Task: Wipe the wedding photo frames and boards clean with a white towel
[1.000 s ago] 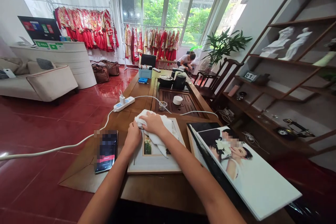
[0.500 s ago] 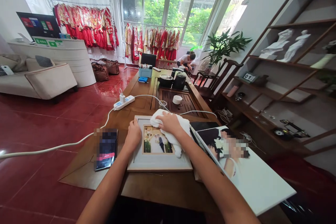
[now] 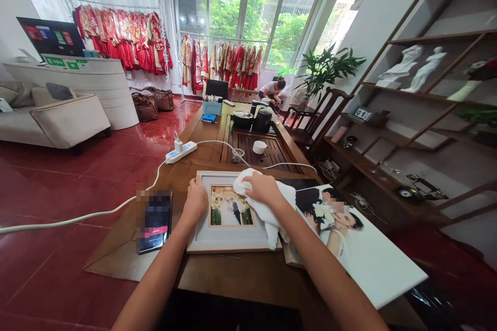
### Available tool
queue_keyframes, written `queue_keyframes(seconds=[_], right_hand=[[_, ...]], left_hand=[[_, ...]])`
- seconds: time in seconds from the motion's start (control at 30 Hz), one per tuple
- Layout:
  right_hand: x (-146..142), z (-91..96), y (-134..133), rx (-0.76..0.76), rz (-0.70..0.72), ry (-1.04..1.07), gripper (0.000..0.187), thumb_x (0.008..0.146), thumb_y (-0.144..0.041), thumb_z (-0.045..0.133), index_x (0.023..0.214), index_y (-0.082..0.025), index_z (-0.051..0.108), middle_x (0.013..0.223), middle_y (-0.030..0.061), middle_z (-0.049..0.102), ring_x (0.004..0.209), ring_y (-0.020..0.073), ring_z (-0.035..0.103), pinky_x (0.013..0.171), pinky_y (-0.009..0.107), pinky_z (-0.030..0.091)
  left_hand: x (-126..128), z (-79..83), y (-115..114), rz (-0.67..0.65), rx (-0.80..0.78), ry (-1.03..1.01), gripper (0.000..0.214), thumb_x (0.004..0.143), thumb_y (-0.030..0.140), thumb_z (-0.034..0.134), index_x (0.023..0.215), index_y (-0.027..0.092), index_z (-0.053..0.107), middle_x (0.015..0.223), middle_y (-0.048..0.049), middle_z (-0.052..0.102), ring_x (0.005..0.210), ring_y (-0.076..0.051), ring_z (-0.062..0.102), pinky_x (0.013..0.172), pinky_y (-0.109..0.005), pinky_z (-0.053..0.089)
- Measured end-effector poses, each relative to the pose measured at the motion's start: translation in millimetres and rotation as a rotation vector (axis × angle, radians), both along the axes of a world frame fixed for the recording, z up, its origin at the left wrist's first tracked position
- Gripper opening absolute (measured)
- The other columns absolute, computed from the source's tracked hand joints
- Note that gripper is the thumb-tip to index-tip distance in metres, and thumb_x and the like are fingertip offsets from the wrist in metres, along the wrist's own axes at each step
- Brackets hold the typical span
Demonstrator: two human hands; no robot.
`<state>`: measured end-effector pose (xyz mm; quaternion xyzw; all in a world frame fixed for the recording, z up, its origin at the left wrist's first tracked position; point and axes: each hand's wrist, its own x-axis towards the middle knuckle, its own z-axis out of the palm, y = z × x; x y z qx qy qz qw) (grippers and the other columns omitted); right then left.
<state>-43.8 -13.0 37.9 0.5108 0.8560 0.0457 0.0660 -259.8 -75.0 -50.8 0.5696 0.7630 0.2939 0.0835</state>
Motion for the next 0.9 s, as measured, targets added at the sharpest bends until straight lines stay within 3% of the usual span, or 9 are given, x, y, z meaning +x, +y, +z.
queue_keyframes(seconds=[0.4, 0.63, 0.9], right_hand=[[41, -7.4, -105, -0.085, -0.031, 0.093, 0.040, 0.081, -0.039, 0.050, 0.120, -0.037, 0.058, 0.101, 0.0056, 0.061, 0.086, 0.0231, 0.060, 0.072, 0.033, 0.036], [35, -3.0, -111, -0.117, 0.034, 0.183, 0.038, 0.080, -0.035, 0.052, 0.117, -0.034, 0.061, 0.100, 0.0047, 0.061, 0.087, 0.0219, 0.059, 0.074, 0.032, 0.034], [-10, -4.1, -115, -0.187, 0.234, 0.315, 0.038, 0.078, -0.036, 0.056, 0.115, -0.034, 0.062, 0.099, 0.0031, 0.061, 0.088, 0.0201, 0.056, 0.078, 0.031, 0.033]], left_hand=[[-1, -6.5, 0, -0.003, 0.031, -0.003, 0.057, 0.084, 0.005, 0.031, 0.141, 0.005, 0.026, 0.127, -0.0233, 0.044, 0.115, -0.028, 0.052, 0.096, -0.040, 0.042], [0, -2.6, -1, 0.002, 0.054, -0.056, 0.057, 0.084, 0.006, 0.032, 0.141, 0.007, 0.028, 0.124, -0.0227, 0.047, 0.112, -0.028, 0.054, 0.095, -0.041, 0.041], [-1, -1.8, 1, 0.000, 0.100, -0.151, 0.051, 0.087, 0.010, 0.030, 0.139, 0.006, 0.032, 0.123, -0.0221, 0.047, 0.118, -0.027, 0.049, 0.098, -0.041, 0.039]])
